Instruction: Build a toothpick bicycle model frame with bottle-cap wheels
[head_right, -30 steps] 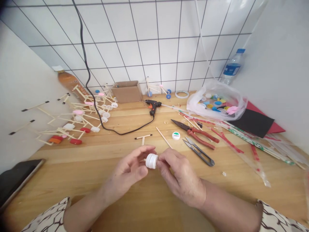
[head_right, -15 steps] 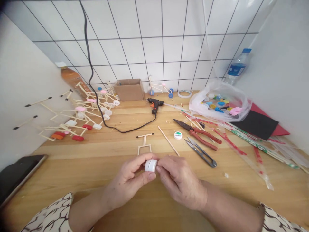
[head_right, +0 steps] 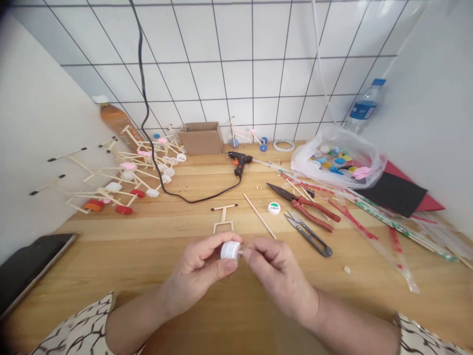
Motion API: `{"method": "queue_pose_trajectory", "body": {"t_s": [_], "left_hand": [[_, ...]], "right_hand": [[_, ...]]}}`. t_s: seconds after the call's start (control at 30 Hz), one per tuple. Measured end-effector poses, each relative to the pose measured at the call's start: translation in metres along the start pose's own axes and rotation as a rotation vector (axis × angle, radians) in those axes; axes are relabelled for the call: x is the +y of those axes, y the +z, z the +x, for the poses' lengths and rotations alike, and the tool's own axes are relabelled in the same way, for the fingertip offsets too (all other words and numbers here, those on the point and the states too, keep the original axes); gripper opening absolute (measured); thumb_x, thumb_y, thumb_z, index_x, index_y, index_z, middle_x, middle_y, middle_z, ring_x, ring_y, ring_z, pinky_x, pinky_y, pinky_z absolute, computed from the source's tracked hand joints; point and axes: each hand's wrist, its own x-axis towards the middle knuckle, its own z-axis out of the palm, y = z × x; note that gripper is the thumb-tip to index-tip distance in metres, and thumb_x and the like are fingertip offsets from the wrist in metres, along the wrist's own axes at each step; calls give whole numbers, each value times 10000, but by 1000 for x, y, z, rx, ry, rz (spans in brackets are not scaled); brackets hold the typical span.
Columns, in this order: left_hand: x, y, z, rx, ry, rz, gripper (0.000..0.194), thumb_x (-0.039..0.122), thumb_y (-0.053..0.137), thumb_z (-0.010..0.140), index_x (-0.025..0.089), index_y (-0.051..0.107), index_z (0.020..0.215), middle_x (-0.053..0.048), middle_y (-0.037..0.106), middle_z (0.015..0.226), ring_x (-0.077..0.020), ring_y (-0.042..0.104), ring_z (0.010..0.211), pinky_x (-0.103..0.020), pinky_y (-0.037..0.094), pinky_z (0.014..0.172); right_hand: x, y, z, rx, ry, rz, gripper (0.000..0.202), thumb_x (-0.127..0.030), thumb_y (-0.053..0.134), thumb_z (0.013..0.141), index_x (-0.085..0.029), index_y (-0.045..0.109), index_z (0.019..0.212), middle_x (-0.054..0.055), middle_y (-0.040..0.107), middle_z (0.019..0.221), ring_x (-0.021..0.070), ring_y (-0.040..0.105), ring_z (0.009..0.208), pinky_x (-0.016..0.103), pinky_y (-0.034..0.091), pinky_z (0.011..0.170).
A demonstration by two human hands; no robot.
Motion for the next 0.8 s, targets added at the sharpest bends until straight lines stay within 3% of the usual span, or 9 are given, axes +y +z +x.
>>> {"method": "queue_pose_trajectory", "body": {"t_s": [0.1, 0.23, 0.43, 0.67, 0.8], "left_hand": [[-3, -7, 4, 98, 17, -145, 242, 279, 645, 785, 150, 599, 985, 6, 560, 737, -83, 522, 609, -219, 451, 607], [-8, -11, 9, -70, 36, -338, 275, 251, 708, 734, 153, 631, 980, -7, 590, 751, -84, 567, 592, -212, 471, 587], [-6, -11, 11, -175, 37, -446, 267, 265, 734, 713, 142, 661, 938, -47, 620, 837, -100, 587, 630, -236, 501, 613], [-4, -12, 12, -271, 21, -545, 262, 261, 702, 750, 128, 651, 970, -77, 628, 901, -108, 579, 683, -252, 504, 656], [-4, -13, 12, -298, -6, -569, 255, 268, 686, 765, 124, 645, 971, -87, 627, 901, -114, 580, 688, -254, 508, 644]], "right_hand": [[1, -7, -1, 70, 57, 70, 324, -353, 434, 899, -190, 424, 619, -59, 295, 565, 87, 265, 514, 205, 268, 469], [0, -16, -4, 67, -11, -52, 297, -331, 434, 908, -190, 456, 648, -48, 345, 589, 95, 321, 542, 208, 293, 494], [-4, -30, 4, 141, -66, -296, 248, -276, 413, 896, -196, 469, 668, -43, 394, 588, 106, 370, 547, 212, 322, 510], [-3, -29, 9, -107, -150, -798, 159, -119, 433, 796, -187, 456, 654, -31, 468, 595, 105, 415, 550, 228, 295, 541], [4, -27, 7, -210, -103, -1012, 174, -104, 430, 788, -186, 502, 652, -10, 556, 614, 113, 470, 541, 244, 271, 540]]}}
